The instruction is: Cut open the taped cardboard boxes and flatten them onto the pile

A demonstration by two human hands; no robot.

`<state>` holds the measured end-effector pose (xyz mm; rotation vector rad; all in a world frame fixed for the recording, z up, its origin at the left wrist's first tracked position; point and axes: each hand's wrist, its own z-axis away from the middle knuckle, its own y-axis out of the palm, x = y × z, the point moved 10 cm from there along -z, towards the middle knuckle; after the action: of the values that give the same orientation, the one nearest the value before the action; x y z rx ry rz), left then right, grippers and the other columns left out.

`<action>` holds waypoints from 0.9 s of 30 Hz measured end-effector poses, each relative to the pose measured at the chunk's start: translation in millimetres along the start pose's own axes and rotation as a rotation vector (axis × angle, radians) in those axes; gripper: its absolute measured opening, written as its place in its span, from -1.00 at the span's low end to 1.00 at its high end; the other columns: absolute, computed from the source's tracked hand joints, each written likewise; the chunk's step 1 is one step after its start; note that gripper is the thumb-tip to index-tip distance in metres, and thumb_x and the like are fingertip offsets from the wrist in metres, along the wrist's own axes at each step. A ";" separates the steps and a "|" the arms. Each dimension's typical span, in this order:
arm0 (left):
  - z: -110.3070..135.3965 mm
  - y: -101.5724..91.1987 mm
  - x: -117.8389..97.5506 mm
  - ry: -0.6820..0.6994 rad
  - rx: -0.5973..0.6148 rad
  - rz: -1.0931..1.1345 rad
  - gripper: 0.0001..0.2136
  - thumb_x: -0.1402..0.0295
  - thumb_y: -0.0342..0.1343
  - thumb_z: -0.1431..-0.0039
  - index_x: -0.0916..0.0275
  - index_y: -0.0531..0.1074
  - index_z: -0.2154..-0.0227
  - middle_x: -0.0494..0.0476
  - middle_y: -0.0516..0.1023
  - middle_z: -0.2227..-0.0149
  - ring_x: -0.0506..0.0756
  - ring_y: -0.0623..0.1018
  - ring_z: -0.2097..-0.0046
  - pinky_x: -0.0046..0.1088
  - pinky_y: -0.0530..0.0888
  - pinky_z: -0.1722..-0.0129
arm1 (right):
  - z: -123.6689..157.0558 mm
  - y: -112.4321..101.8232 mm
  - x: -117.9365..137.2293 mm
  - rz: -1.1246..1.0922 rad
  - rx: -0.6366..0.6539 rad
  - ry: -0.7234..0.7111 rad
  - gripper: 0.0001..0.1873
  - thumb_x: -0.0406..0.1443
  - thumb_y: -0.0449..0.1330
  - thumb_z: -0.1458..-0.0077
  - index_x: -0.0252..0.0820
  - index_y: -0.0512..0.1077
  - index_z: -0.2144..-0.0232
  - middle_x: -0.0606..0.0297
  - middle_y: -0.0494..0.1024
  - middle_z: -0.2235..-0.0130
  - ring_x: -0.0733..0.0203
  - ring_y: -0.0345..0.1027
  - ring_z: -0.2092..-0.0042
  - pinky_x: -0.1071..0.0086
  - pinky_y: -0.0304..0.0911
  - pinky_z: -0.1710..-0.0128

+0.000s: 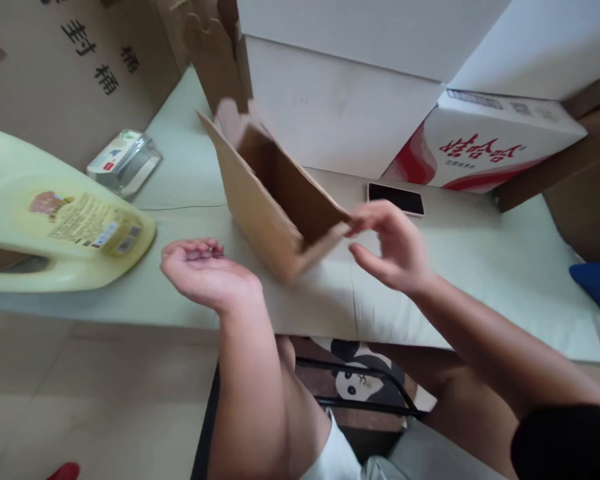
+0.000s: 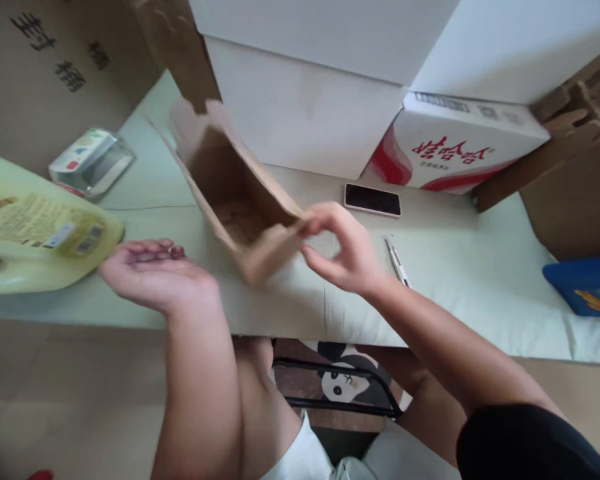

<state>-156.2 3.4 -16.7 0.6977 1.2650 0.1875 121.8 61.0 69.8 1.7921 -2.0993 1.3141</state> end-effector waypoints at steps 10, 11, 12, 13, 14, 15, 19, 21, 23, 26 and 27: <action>77.2 88.9 42.8 -0.155 0.620 -0.059 -0.67 0.11 -0.09 -0.27 0.15 0.44 0.46 0.09 0.46 0.38 0.10 0.51 0.23 -0.40 0.47 0.13 | 104.0 -114.7 30.0 0.263 -0.141 -0.028 -0.80 -0.39 0.15 -0.19 0.02 0.52 0.30 0.25 0.61 0.30 0.13 0.53 0.34 0.26 0.40 0.46; 84.2 93.1 46.4 -0.142 0.654 -0.090 -0.64 0.04 -0.08 -0.26 0.14 0.46 0.45 0.10 0.49 0.36 0.12 0.53 0.21 -0.38 0.48 0.11 | 106.3 -117.3 23.9 0.248 -0.170 -0.001 -0.77 -0.40 0.14 -0.20 0.04 0.53 0.23 0.23 0.64 0.20 0.12 0.55 0.29 0.25 0.43 0.43; 90.7 96.8 49.5 -0.123 0.686 -0.122 -0.62 -0.01 -0.07 -0.24 0.13 0.46 0.45 0.10 0.51 0.34 0.13 0.54 0.19 -0.37 0.49 0.09 | 108.7 -120.4 15.7 0.228 -0.216 0.037 -0.72 -0.40 0.14 -0.21 0.06 0.52 0.14 0.22 0.64 0.09 0.13 0.54 0.28 0.25 0.43 0.42; 96.1 99.6 50.6 -0.083 0.710 -0.146 -0.61 -0.04 -0.07 -0.24 0.12 0.47 0.45 0.11 0.52 0.33 0.15 0.55 0.17 -0.34 0.49 0.07 | 111.6 -123.3 6.8 0.202 -0.274 0.075 -0.66 -0.39 0.14 -0.21 0.10 0.50 0.03 0.21 0.61 -0.01 0.16 0.52 0.30 0.26 0.41 0.44; 101.0 102.1 49.4 -0.019 0.732 -0.165 -0.59 -0.06 -0.08 -0.24 0.11 0.49 0.46 0.12 0.54 0.33 0.16 0.56 0.15 -0.31 0.49 0.05 | 114.9 -125.6 -2.8 0.179 -0.332 0.114 -0.58 -0.39 0.16 -0.22 0.14 0.45 -0.06 0.21 0.55 -0.10 0.21 0.47 0.34 0.28 0.38 0.46; 106.4 104.6 47.0 0.064 0.758 -0.190 -0.57 -0.06 -0.09 -0.24 0.11 0.50 0.48 0.13 0.55 0.33 0.17 0.56 0.14 -0.28 0.49 0.01 | 118.3 -126.5 -12.1 0.164 -0.380 0.153 -0.52 -0.37 0.19 -0.21 0.19 0.40 -0.13 0.22 0.50 -0.16 0.27 0.40 0.38 0.29 0.34 0.49; 124.6 109.1 46.4 0.293 0.832 -0.310 -0.65 0.10 0.00 -0.25 0.13 0.49 0.56 0.12 0.51 0.41 0.14 0.52 0.21 -0.28 0.47 -0.01 | 134.2 -129.9 -36.3 0.176 -0.520 0.251 -0.40 -0.30 0.29 -0.16 0.27 0.33 -0.21 0.25 0.40 -0.16 0.27 0.36 0.34 0.24 0.39 0.36; 128.2 110.0 56.6 0.256 0.859 -0.352 -0.72 0.18 0.07 -0.23 0.14 0.47 0.55 0.07 0.46 0.43 0.10 0.48 0.27 -0.35 0.47 0.10 | 142.1 -130.4 -45.3 0.107 -0.527 0.293 -0.32 -0.25 0.28 -0.17 0.30 0.22 -0.29 0.24 0.45 -0.11 0.15 0.44 0.19 0.17 0.44 0.22; 129.5 110.9 64.4 0.225 0.866 -0.387 -0.83 0.22 0.16 -0.19 0.15 0.49 0.46 0.03 0.44 0.40 0.07 0.45 0.29 -0.42 0.46 0.16 | 146.3 -124.8 -52.1 0.020 -0.438 0.326 -0.41 -0.22 0.22 -0.24 0.26 0.23 -0.28 0.23 0.51 -0.07 0.04 0.48 0.00 0.09 0.46 0.06; 131.0 114.4 66.2 0.271 0.866 -0.441 -0.81 0.28 0.25 -0.10 0.12 0.52 0.20 0.04 0.49 0.23 0.08 0.51 0.14 -0.39 0.47 0.00 | 150.2 -115.4 -53.3 -0.093 -0.280 0.322 -0.66 -0.13 0.10 -0.33 0.10 0.42 -0.11 0.16 0.52 -0.14 -0.05 0.43 -0.18 -0.03 0.42 -0.12; 132.8 117.0 66.3 0.297 0.884 -0.468 -0.74 0.30 0.24 -0.08 0.11 0.51 0.13 0.08 0.50 0.14 0.10 0.52 0.06 -0.36 0.46 -0.07 | 151.3 -114.0 -52.3 -0.135 -0.248 0.313 -0.66 -0.08 0.07 -0.34 0.06 0.45 -0.08 0.14 0.49 -0.18 -0.09 0.40 -0.22 -0.06 0.40 -0.15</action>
<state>14.8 77.8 14.0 1.1136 1.7673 -0.7207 301.1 10.7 7.0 1.4899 -1.8466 1.1546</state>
